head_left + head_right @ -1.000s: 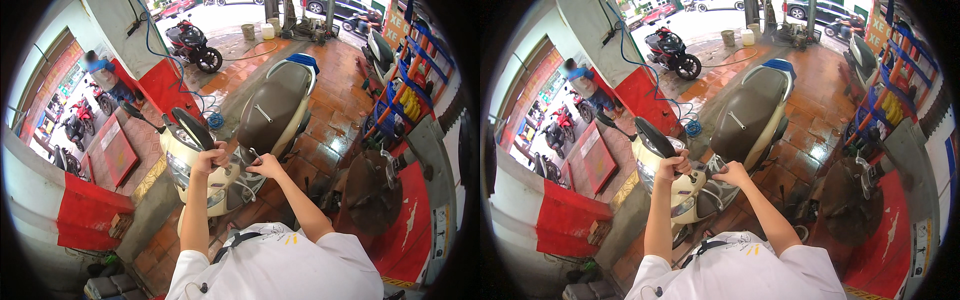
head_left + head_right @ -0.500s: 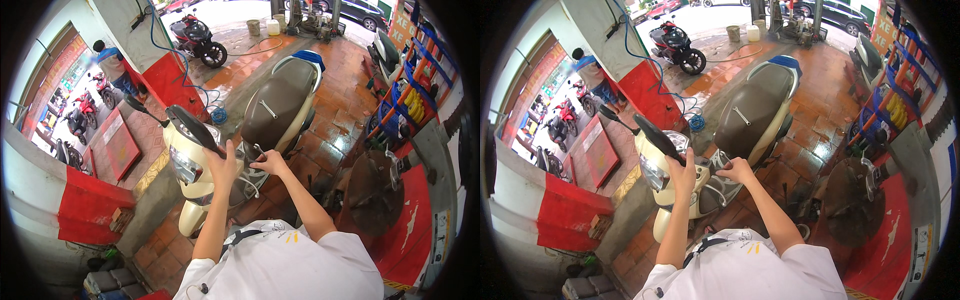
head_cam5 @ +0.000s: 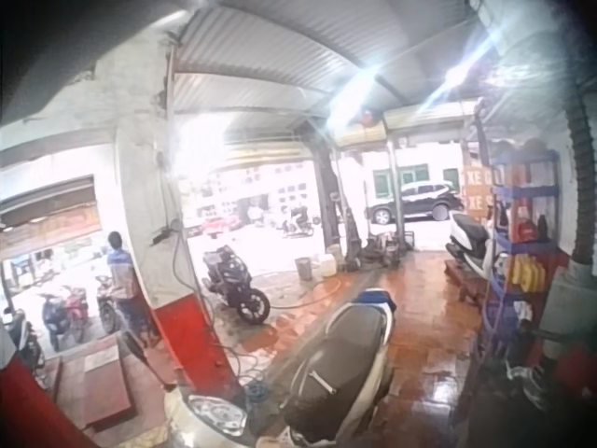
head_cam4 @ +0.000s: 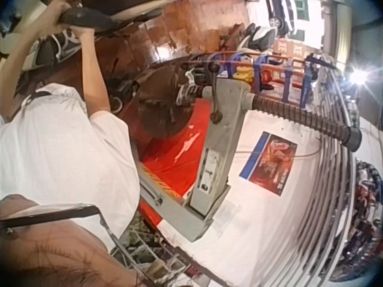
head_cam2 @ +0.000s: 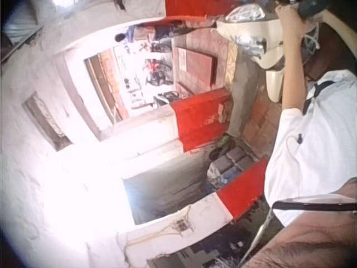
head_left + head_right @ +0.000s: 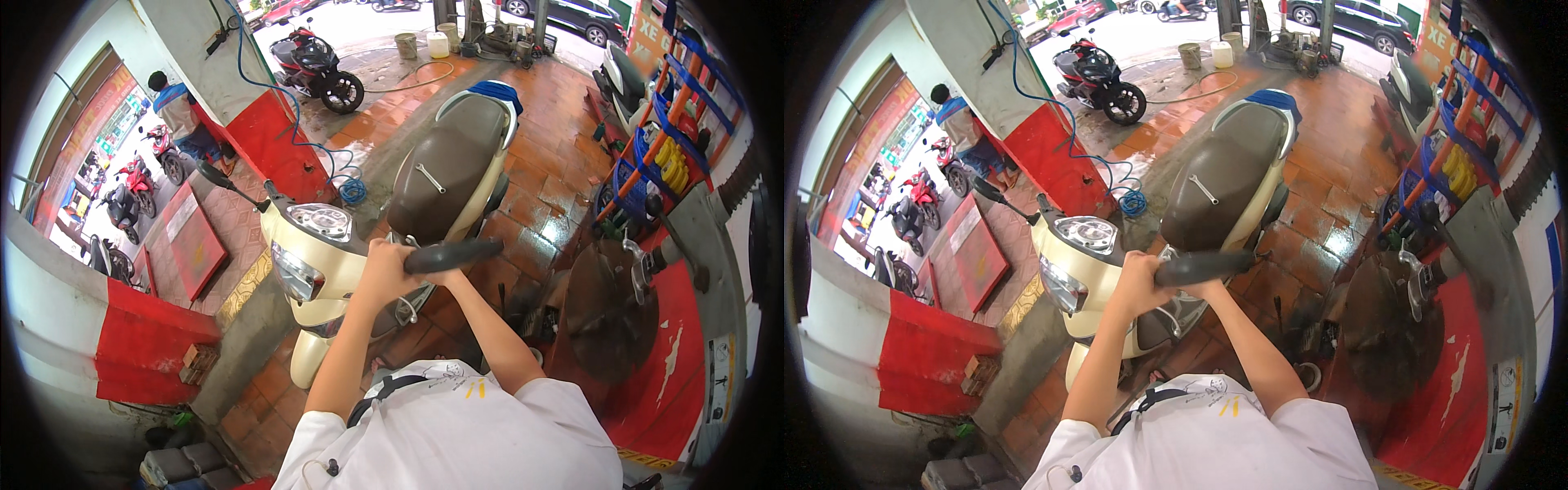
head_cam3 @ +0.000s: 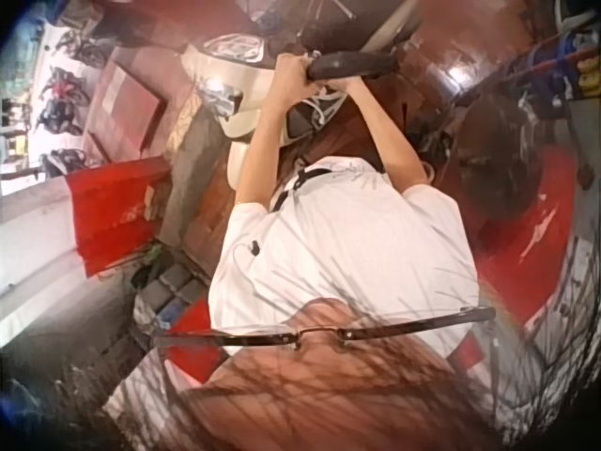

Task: The person uses a wrench to loosen and remove a side mirror from a scooter, then works on securing components on the right handlebar area.

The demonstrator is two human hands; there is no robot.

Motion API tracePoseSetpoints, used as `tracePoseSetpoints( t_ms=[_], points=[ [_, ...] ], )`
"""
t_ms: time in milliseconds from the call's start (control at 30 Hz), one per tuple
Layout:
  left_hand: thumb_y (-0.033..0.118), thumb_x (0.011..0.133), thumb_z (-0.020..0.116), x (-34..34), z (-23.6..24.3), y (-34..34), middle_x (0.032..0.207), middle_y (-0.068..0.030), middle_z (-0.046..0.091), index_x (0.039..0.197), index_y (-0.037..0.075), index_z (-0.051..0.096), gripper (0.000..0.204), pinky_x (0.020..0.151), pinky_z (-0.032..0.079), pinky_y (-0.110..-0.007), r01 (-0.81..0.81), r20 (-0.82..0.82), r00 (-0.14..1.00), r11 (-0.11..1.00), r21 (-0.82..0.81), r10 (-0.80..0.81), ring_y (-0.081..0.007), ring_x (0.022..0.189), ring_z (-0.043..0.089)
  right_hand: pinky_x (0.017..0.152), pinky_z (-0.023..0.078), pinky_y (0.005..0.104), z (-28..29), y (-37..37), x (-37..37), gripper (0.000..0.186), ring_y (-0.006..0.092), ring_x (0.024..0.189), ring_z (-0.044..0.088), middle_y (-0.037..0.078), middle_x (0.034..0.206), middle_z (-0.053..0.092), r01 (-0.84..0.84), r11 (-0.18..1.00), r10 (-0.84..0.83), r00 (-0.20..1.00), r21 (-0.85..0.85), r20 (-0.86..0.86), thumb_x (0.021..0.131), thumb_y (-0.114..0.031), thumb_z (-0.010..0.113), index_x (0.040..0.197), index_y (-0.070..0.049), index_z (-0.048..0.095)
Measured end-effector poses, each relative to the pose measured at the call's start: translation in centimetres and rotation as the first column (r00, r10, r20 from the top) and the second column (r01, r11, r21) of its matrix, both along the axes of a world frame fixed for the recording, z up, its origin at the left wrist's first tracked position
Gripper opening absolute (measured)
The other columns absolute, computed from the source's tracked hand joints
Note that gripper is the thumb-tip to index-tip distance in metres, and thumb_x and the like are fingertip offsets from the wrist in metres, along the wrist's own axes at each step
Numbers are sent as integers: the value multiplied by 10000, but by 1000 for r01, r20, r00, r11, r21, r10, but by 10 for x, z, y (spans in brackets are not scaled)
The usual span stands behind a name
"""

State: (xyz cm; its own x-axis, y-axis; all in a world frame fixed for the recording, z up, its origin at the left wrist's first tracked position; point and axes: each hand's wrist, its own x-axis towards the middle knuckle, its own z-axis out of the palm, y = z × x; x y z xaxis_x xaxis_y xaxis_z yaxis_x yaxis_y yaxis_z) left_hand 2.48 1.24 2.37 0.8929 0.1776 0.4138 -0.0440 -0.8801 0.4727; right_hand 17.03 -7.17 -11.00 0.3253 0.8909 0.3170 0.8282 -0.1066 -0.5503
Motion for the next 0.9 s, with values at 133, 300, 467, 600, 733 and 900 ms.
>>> tracePoseSetpoints(
  t_ms=[133,300,467,600,733,900],
  points=[
    [186,582,768,-34,1,-28,655,-62,606,811,92,705,255,878,407,-435,-72,-63,995,991,112,79,-284,699,593,637,543,331,12,-7,-6,372,197,664,713,136,735,730,72,983,-155,809,-167,-567,730,-348,807,864,-4,764],
    [3,806,748,-73,-8,-20,892,-36,699,1026,-11,685,229,692,497,-247,-164,157,930,757,-633,332,-72,830,621,690,550,346,8,-3,-7,407,242,739,722,156,831,740,84,977,-177,837,-198,-517,733,-375,821,910,-13,765],
    [253,1019,539,-99,0,7,582,45,261,659,175,350,414,639,393,-309,179,179,826,53,-982,534,-90,545,294,710,548,362,18,-7,-15,356,262,751,725,171,805,731,128,980,-184,873,-152,-452,799,-352,783,903,-12,764],
    [267,1025,540,-113,-15,17,588,45,284,666,170,348,418,640,391,-305,284,129,791,-172,-943,599,-96,577,324,645,521,355,26,-12,-31,363,232,637,688,185,711,696,149,989,-126,892,20,-435,853,-344,741,910,14,749],
    [288,1035,533,-99,-23,6,624,35,326,688,150,380,403,635,382,-306,131,40,757,-91,-987,652,-112,607,357,586,478,341,86,-28,-75,342,139,593,582,187,677,664,-86,995,94,791,43,-605,866,-317,741,917,20,748],
    [326,1038,534,-84,-19,-7,719,2,457,776,112,469,344,658,445,-299,40,-1,858,-70,-997,513,-142,748,509,671,492,338,118,-35,-108,263,225,675,605,133,773,645,-362,930,335,763,64,-552,813,-212,797,868,18,680]
  ],
)
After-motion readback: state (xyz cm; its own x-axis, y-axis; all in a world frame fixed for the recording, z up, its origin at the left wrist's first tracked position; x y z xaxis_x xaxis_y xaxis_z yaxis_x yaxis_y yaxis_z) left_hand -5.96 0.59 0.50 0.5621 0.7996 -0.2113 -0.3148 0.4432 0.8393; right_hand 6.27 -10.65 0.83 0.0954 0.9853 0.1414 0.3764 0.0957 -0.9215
